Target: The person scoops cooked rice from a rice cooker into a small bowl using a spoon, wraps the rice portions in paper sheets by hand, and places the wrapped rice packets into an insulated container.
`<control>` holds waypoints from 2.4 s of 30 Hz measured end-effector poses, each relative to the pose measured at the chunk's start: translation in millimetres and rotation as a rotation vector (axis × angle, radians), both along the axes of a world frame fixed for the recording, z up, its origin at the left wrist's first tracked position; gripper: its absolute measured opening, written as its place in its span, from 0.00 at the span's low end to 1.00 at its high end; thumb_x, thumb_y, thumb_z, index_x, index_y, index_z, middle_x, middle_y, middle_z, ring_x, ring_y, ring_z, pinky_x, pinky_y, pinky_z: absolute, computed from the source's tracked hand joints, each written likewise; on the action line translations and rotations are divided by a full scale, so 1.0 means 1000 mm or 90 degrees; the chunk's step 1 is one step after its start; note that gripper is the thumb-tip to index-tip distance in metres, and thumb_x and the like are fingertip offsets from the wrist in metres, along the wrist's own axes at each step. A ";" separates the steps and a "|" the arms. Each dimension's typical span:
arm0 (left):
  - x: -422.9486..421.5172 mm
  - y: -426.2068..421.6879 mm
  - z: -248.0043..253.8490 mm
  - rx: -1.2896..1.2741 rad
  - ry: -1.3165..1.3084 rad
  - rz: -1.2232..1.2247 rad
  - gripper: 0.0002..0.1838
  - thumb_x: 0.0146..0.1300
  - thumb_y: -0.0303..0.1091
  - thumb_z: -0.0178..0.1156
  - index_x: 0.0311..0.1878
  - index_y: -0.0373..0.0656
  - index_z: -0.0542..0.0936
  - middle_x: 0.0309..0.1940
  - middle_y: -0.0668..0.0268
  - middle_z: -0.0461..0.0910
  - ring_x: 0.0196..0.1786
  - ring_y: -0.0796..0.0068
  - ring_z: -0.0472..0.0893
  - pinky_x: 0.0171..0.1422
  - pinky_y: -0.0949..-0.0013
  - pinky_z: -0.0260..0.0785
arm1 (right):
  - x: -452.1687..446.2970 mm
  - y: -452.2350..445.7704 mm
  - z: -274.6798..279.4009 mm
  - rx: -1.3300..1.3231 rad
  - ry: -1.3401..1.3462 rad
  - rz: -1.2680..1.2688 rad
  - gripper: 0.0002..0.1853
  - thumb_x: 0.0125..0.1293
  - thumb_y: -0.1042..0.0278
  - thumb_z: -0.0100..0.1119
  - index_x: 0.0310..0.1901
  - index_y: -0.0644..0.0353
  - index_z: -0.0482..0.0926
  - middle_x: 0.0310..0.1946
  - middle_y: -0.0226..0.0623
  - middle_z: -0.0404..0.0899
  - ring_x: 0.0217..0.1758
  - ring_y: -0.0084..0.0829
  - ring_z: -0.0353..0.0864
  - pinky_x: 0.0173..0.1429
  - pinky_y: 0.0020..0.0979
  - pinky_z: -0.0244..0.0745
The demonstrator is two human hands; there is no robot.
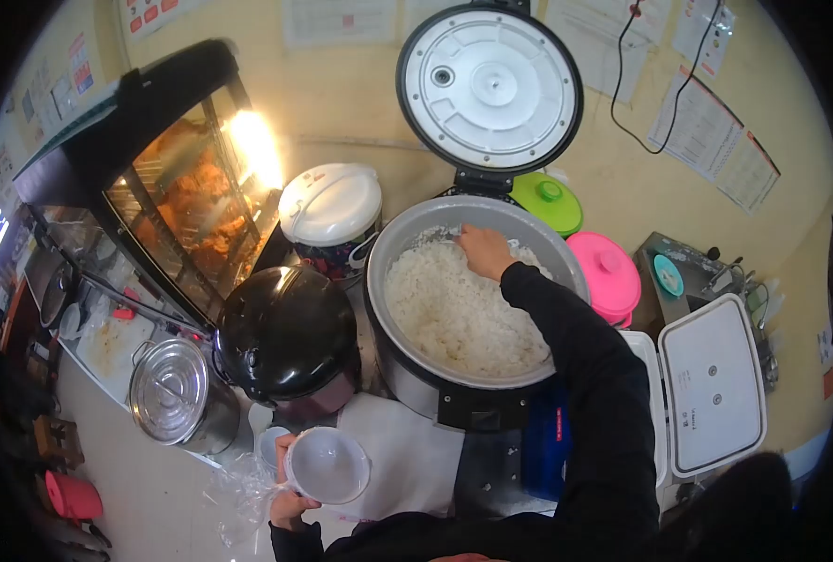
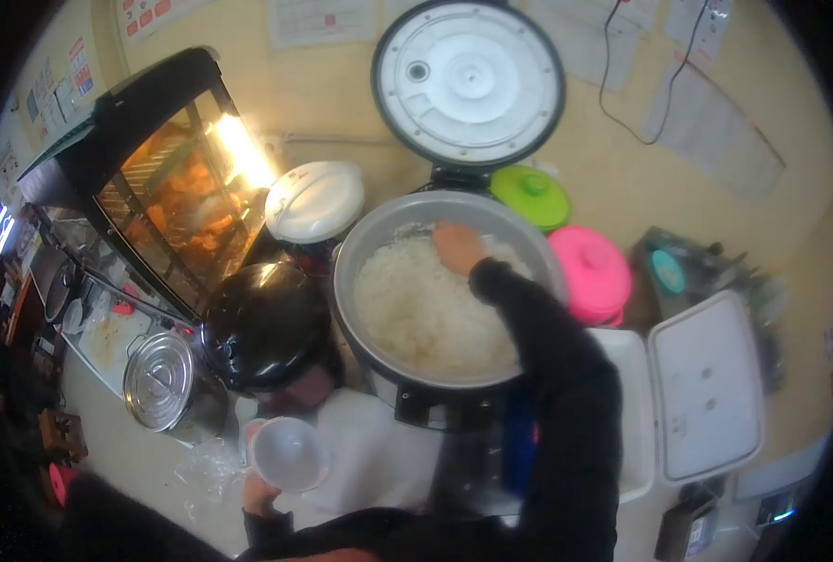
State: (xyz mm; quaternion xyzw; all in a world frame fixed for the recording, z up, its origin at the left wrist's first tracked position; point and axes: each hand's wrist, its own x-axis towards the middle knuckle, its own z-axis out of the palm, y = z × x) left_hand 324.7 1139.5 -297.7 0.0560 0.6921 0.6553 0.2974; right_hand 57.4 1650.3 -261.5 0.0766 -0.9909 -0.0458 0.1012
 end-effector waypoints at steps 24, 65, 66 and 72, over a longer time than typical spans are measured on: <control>-0.094 0.060 0.017 0.145 0.151 0.113 0.55 0.41 0.32 0.82 0.71 0.43 0.57 0.63 0.60 0.69 0.66 0.66 0.72 0.69 0.61 0.67 | 0.117 -0.056 0.043 -0.375 -0.461 0.127 0.09 0.56 0.79 0.53 0.39 0.66 0.79 0.29 0.44 0.77 0.38 0.41 0.77 0.42 0.39 0.73; -0.187 0.212 0.125 0.282 0.340 -0.118 0.57 0.35 0.24 0.82 0.72 0.45 0.61 0.66 0.61 0.70 0.69 0.68 0.70 0.73 0.61 0.64 | 0.141 -0.046 0.194 -0.534 -0.025 0.235 0.06 0.65 0.69 0.65 0.39 0.59 0.79 0.35 0.35 0.81 0.37 0.29 0.80 0.43 0.32 0.72; -0.187 0.214 0.121 0.284 0.337 -0.107 0.57 0.34 0.25 0.82 0.72 0.45 0.61 0.66 0.61 0.70 0.69 0.68 0.71 0.73 0.61 0.65 | 0.136 -0.055 0.184 -0.501 -0.045 0.227 0.07 0.65 0.68 0.65 0.38 0.60 0.79 0.34 0.35 0.81 0.37 0.29 0.79 0.43 0.31 0.72; -0.192 0.210 0.108 0.278 0.387 -0.032 0.59 0.31 0.28 0.83 0.72 0.44 0.61 0.66 0.60 0.69 0.69 0.66 0.71 0.73 0.60 0.64 | 0.119 -0.060 0.169 -0.378 -0.061 0.145 0.11 0.61 0.61 0.68 0.37 0.59 0.80 0.31 0.35 0.81 0.38 0.31 0.80 0.43 0.32 0.73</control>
